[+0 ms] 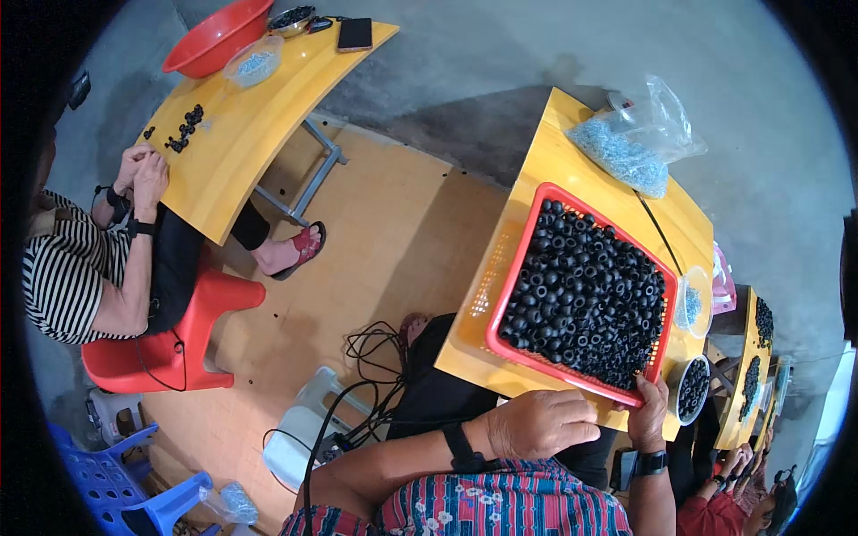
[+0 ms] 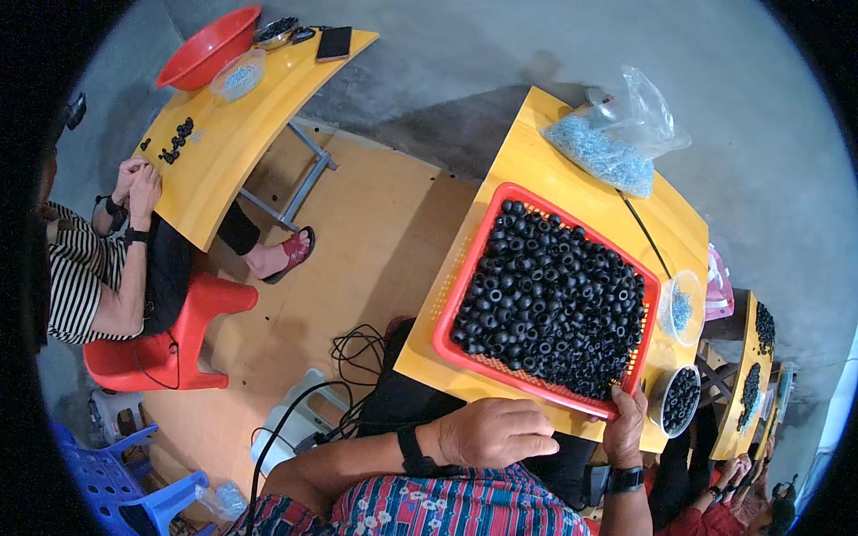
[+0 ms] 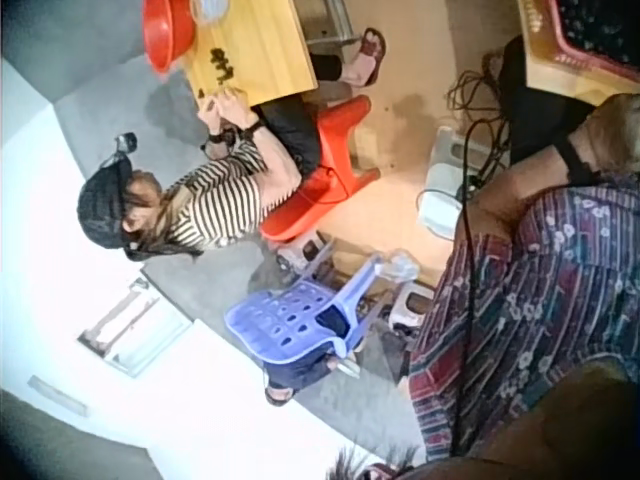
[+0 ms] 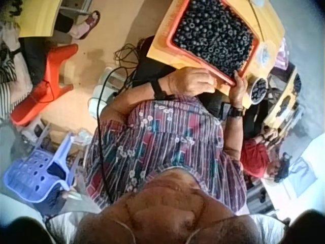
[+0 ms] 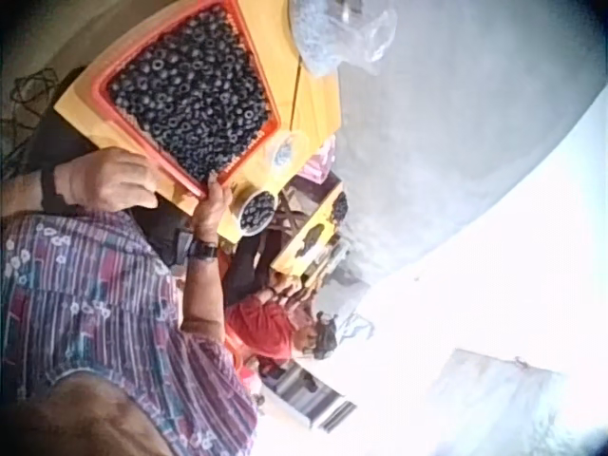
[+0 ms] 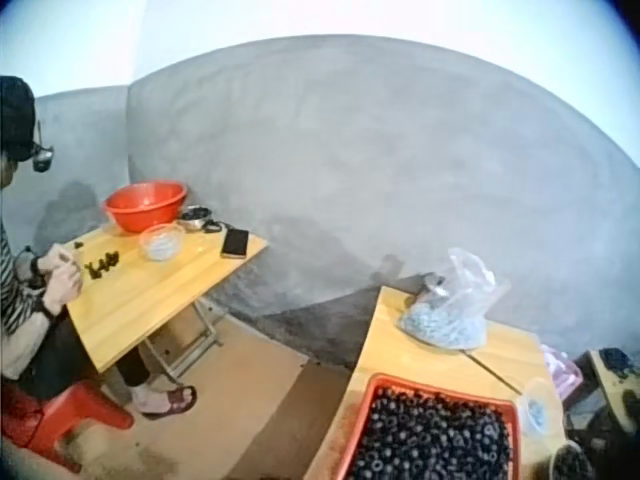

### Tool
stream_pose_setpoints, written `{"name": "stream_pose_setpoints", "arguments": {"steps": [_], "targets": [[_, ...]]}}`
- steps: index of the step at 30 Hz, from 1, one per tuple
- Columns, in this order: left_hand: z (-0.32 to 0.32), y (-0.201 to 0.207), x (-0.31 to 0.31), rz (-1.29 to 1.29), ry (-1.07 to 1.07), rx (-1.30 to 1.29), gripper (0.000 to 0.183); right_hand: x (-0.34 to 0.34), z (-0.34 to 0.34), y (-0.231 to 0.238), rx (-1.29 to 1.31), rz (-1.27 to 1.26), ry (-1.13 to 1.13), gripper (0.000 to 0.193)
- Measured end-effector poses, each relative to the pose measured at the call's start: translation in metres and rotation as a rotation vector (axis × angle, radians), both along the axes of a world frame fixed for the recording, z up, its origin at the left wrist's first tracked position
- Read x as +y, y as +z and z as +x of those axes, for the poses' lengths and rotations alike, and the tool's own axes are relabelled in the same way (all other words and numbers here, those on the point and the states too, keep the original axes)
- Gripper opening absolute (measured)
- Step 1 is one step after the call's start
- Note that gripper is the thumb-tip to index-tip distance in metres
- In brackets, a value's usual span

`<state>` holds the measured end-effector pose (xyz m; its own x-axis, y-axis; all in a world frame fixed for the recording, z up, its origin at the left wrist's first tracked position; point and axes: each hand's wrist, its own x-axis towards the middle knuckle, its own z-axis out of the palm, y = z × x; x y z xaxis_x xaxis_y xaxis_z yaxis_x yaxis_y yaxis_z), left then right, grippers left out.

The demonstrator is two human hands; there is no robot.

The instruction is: The worker is assembling small black plastic components by inserting metal pins and organizing them into containers.

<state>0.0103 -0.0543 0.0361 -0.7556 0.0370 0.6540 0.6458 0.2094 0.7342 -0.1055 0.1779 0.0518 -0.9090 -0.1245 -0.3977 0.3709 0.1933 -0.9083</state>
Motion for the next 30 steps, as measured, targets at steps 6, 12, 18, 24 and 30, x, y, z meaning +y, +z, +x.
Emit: {"name": "stream_pose_setpoints", "arguments": {"steps": [6,12,18,24,30], "targets": [[-0.003,-0.029,-0.01,0.076,-0.081,-0.135,0.012,-0.004,-0.001,0.006,0.002,0.062,-0.029,0.014],[0.0,-0.034,-0.014,0.11,-0.109,-0.24,0.008,0.002,0.0,0.001,0.031,0.073,-0.011,0.018],[0.0,-0.033,-0.014,0.136,0.013,-0.281,0.009,0.0,0.002,-0.003,0.04,0.063,-0.045,0.018],[0.005,-0.037,-0.012,0.136,0.049,-0.255,0.022,0.004,0.0,-0.01,0.075,0.111,-0.054,0.021],[0.013,-0.037,-0.011,0.139,0.069,-0.289,0.022,0.0,0.002,-0.012,0.111,0.081,-0.063,0.023]]}}
